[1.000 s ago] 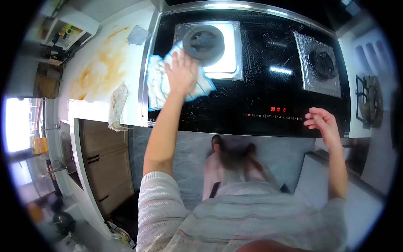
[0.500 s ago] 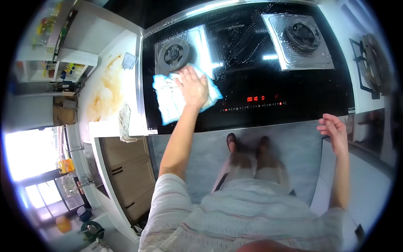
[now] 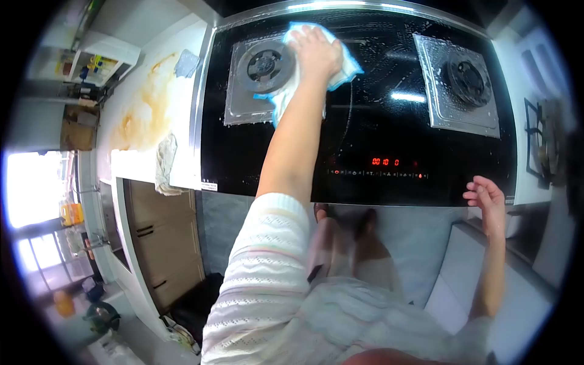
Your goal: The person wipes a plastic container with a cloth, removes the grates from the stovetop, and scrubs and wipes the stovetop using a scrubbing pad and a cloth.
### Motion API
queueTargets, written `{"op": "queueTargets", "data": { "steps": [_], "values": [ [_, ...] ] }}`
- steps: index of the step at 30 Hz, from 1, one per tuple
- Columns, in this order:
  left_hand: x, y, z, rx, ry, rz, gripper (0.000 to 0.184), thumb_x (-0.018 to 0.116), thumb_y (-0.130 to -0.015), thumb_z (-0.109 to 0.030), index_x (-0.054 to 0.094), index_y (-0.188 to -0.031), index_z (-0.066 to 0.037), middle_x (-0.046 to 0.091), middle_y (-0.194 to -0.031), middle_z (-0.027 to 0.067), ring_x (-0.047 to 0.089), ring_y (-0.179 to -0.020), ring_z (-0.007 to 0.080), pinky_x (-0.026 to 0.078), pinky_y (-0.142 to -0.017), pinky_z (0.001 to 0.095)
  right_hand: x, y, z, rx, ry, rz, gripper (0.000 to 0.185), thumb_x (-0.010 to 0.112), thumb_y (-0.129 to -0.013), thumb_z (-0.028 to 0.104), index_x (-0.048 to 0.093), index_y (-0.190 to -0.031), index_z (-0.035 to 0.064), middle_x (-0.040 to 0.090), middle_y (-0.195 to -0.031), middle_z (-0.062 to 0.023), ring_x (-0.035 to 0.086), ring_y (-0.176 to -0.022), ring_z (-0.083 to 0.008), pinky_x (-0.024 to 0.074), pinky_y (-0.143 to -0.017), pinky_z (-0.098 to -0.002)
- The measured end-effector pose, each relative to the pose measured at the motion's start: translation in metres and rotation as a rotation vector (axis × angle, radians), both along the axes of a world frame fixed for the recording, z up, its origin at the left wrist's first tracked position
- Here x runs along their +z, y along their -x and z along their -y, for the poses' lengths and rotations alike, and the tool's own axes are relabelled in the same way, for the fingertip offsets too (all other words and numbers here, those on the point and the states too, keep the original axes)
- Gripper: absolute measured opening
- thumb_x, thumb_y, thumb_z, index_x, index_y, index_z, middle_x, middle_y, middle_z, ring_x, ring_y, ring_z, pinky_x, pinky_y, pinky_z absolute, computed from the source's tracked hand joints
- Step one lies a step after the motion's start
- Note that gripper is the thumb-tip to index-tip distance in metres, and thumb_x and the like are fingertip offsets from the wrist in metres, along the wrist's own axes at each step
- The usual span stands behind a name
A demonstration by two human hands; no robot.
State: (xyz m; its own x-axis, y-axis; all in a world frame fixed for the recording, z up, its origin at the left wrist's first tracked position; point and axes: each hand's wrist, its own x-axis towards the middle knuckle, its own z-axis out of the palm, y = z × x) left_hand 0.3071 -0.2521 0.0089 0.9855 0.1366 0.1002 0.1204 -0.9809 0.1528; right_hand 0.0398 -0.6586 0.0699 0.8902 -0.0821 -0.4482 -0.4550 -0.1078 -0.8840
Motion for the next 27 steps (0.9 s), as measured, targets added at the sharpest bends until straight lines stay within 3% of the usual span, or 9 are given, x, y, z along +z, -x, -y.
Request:
{"op": "queueTargets", "data": {
  "steps": [4, 5, 8, 11, 15, 21, 27],
  "values": [
    [-0.006, 0.023, -0.002, -0.133, -0.078, 0.055, 0.064, 0.029, -0.094, -0.041, 0.026, -0.142, 0.002, 0.02, -0.15, 0.0189, 0.015, -0.139, 0.037, 0.013, -0.112, 0.0503, 0.011, 0.003, -0.011, 0.066, 0.009, -0.003, 0.026, 0.056, -0.093, 0.018, 0.059, -0.114, 0.0031, 0.067, -0.097, -0.0079, 0.066, -0.08, -0.0147, 0.0499, -0.066, -0.0223],
    [0.002, 0.047, 0.0, -0.188, -0.078, 0.004, 0.063, 0.031, -0.094, -0.04, 0.028, -0.14, 0.003, 0.023, -0.149, 0.0182, 0.017, -0.139, 0.0352, 0.015, -0.112, 0.0484, 0.014, 0.002, -0.015, 0.067, 0.01, -0.003, 0.026, 0.056, -0.093, 0.018, 0.059, -0.114, 0.0031, 0.067, -0.097, -0.008, 0.066, -0.08, -0.0147, 0.05, -0.066, -0.0224],
    [-0.001, 0.129, -0.016, -0.38, 0.0, 0.176, 0.056, 0.042, -0.091, -0.033, 0.039, -0.133, 0.003, 0.036, -0.142, 0.0174, 0.029, -0.134, 0.0331, 0.021, -0.109, 0.0472, 0.019, -0.012, -0.03, 0.088, -0.004, -0.004, 0.026, 0.055, -0.093, 0.016, 0.058, -0.115, 0.0029, 0.067, -0.098, -0.0084, 0.066, -0.08, -0.015, 0.0503, -0.067, -0.023],
    [0.007, 0.185, -0.049, -0.477, 0.047, 0.19, 0.044, 0.049, -0.088, -0.025, 0.048, -0.129, -0.008, 0.042, -0.138, 0.0108, 0.034, -0.131, 0.0304, 0.025, -0.106, 0.0462, 0.025, -0.029, -0.05, 0.153, -0.026, 0.019, 0.027, 0.056, -0.093, 0.016, 0.058, -0.115, 0.0023, 0.067, -0.098, -0.0087, 0.066, -0.08, -0.0153, 0.0503, -0.067, -0.0233],
    [0.009, 0.205, -0.092, -0.454, 0.125, 0.239, 0.035, 0.058, -0.083, -0.015, 0.058, -0.118, -0.006, 0.051, -0.127, 0.0116, 0.044, -0.122, 0.0314, 0.033, -0.102, 0.0445, 0.03, -0.042, -0.068, 0.209, -0.038, 0.031, 0.028, 0.056, -0.092, 0.018, 0.058, -0.115, 0.0023, 0.066, -0.099, -0.0084, 0.066, -0.081, -0.0149, 0.0502, -0.068, -0.0238],
    [0.017, 0.204, -0.181, -0.338, -0.071, 0.325, 0.028, 0.061, -0.078, -0.012, 0.063, -0.106, -0.01, 0.053, -0.116, 0.0116, 0.048, -0.111, 0.0319, 0.038, -0.093, 0.0431, 0.013, -0.037, -0.062, 0.177, -0.027, -0.001, 0.027, 0.057, -0.092, 0.018, 0.059, -0.114, 0.0026, 0.066, -0.098, -0.0083, 0.066, -0.08, -0.0147, 0.0505, -0.068, -0.0232],
    [0.003, 0.202, -0.157, -0.291, 0.065, 0.387, 0.026, 0.061, -0.076, -0.006, 0.062, -0.102, -0.004, 0.053, -0.113, 0.0156, 0.048, -0.107, 0.0347, 0.039, -0.092, 0.0441, 0.004, -0.021, -0.036, 0.109, -0.043, -0.013, 0.027, 0.058, -0.092, 0.019, 0.059, -0.114, 0.0033, 0.067, -0.098, -0.008, 0.066, -0.079, -0.0144, 0.0502, -0.067, -0.0231]
  ]
}}
